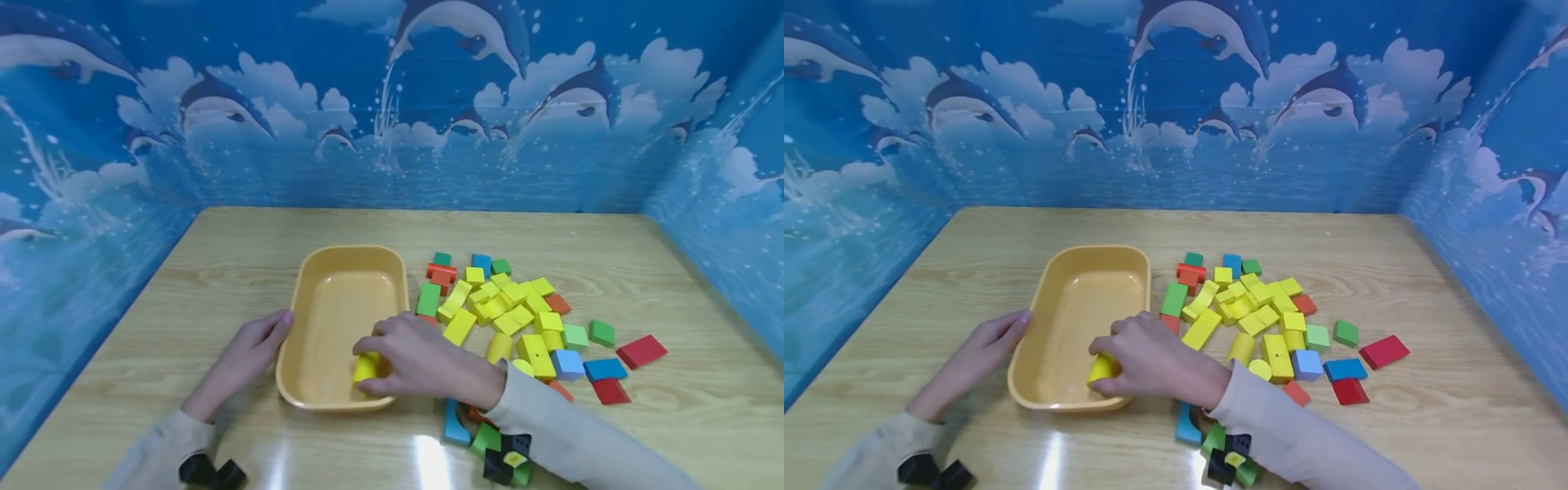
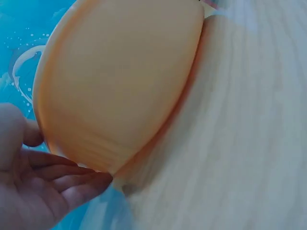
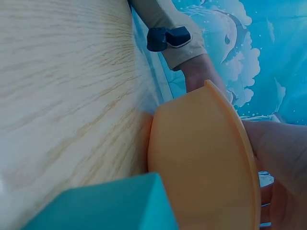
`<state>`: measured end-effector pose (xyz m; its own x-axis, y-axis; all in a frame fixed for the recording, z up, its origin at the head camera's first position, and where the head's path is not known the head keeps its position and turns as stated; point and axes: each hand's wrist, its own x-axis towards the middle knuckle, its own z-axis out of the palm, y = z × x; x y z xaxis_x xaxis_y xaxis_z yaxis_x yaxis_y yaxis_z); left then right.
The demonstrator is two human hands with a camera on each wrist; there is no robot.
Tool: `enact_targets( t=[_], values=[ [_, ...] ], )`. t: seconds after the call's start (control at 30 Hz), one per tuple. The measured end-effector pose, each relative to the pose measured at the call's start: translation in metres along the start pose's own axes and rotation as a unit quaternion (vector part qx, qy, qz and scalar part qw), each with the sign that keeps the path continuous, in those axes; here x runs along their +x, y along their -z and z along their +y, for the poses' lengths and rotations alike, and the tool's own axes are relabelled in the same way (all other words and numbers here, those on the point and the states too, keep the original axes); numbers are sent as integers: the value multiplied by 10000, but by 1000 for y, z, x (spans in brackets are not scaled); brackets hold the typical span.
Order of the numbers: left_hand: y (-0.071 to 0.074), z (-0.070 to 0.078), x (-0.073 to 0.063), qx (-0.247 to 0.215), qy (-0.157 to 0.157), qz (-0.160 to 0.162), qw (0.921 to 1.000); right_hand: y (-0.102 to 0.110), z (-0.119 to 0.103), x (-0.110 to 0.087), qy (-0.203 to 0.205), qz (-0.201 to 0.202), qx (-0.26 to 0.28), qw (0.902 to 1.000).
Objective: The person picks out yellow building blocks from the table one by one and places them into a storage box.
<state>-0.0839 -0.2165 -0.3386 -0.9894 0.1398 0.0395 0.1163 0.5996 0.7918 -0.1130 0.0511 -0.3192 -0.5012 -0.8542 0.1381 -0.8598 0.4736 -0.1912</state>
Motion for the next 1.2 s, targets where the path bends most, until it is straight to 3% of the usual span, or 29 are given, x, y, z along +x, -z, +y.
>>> enact_targets(
  t=[0.4, 0.57, 0.7, 0.93, 1.2],
  values=[
    [-6, -5, -7, -320, 163, 26, 9994, -1, -1, -2, -468, -403, 611, 9962],
    [-9, -5, -8, -408, 310, 49, 9987, -2, -1, -3, -422, -359, 762, 9955],
    [-9, -5, -8, -438, 343, 103, 9984, -3, 0, -4, -174, -414, 616, 9971],
    [-11, -6, -10, -523, 406, 115, 9977, -2, 0, -5, 74, -954, 526, 9940],
    [-11, -6, -11, -457, 523, 113, 9975, -3, -2, -6, 29, -833, 210, 9963]
  ],
)
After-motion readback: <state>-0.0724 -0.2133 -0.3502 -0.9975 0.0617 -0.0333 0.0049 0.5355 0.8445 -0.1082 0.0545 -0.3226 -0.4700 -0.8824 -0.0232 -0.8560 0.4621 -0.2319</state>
